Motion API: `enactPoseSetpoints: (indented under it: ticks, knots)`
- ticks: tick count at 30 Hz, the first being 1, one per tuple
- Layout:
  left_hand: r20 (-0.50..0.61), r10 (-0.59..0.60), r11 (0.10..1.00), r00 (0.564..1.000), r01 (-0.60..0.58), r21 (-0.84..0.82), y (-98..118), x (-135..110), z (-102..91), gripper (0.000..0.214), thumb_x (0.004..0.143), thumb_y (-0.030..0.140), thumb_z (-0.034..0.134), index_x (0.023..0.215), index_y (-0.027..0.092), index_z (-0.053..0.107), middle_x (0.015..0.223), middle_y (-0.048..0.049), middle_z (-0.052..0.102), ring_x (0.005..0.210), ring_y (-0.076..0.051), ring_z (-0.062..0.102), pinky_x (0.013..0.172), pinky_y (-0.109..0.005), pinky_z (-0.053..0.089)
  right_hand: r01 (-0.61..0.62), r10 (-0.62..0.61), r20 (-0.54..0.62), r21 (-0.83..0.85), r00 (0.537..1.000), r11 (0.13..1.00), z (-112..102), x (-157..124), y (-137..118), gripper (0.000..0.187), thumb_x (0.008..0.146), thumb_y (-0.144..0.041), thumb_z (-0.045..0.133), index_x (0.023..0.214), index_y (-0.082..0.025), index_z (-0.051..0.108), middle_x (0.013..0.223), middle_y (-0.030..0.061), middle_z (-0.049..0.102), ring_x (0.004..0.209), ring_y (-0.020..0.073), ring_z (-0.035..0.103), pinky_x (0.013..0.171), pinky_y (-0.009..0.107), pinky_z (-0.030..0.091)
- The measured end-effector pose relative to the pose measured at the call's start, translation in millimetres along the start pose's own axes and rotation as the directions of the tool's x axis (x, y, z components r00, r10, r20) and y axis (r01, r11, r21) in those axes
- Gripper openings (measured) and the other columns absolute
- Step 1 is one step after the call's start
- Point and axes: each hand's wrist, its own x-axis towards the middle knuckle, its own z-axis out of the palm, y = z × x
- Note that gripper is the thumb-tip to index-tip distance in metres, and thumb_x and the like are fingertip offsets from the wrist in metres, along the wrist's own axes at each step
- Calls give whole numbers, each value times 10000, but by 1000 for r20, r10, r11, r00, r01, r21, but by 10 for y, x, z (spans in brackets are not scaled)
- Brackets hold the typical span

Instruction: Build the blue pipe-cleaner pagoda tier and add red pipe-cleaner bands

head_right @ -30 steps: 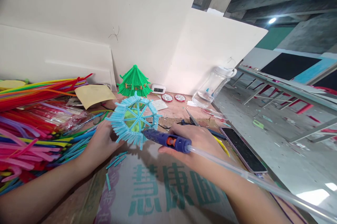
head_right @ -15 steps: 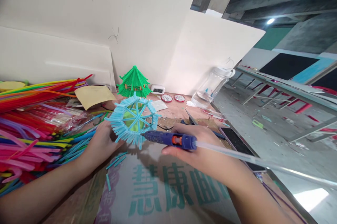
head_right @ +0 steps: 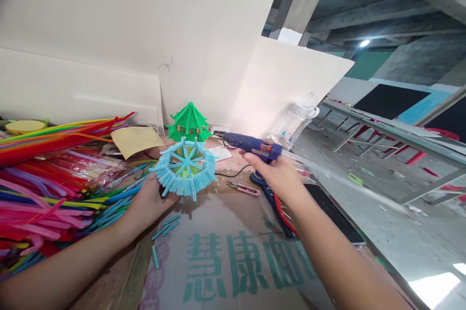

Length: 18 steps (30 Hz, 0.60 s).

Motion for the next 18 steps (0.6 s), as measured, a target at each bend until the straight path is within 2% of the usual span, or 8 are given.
enactPoseSetpoints:
  ticks: [3, 6, 8, 13, 18]
  knots:
    - [3, 27, 999, 1000, -27, -33, 17, 14, -7, 374, 871, 288, 632, 1235, 203, 635, 1263, -131, 671, 1264, -324, 579, 1096, -524, 449, -17, 25, 86, -88, 996, 996, 82, 284, 158, 465, 800, -567, 737, 1039, -169, 764, 1007, 71, 779, 977, 272, 684, 912, 403, 516]
    - [-39, 36, 995, 999, -39, -93, 33, 24, -8, 342, 895, 318, 616, 1218, 206, 631, 1284, -118, 674, 1274, -304, 587, 1118, -492, 446, -56, 71, 124, -122, 990, 991, 188, 524, 346, 479, 829, -562, 719, 1047, -137, 760, 903, 64, 763, 865, 245, 678, 818, 390, 538]
    - [-28, 33, 996, 999, -35, -81, 29, 18, -4, 324, 888, 314, 620, 1193, 205, 637, 1261, -113, 689, 1261, -309, 597, 1104, -492, 456, -89, 110, 148, -144, 983, 986, 281, 649, 472, 449, 876, -525, 703, 1075, -124, 742, 894, 58, 748, 820, 218, 673, 771, 372, 554]
    - [40, 78, 995, 996, -81, 64, 8, -27, 13, 301, 831, 279, 652, 1123, 208, 664, 1214, -112, 708, 1184, -337, 627, 1016, -511, 496, -153, 199, 192, -232, 961, 961, 558, 846, 752, 335, 984, -373, 644, 1240, -159, 637, 1226, 86, 668, 1038, 228, 679, 881, 432, 590]
    - [53, 139, 977, 989, -146, 153, 11, -40, 37, 360, 844, 321, 649, 1189, 222, 675, 1263, -111, 684, 1210, -343, 607, 1033, -525, 475, -160, 246, 217, -350, 945, 923, 709, 895, 898, 372, 983, -370, 645, 1296, -172, 611, 1299, 98, 636, 1096, 249, 662, 913, 458, 584]
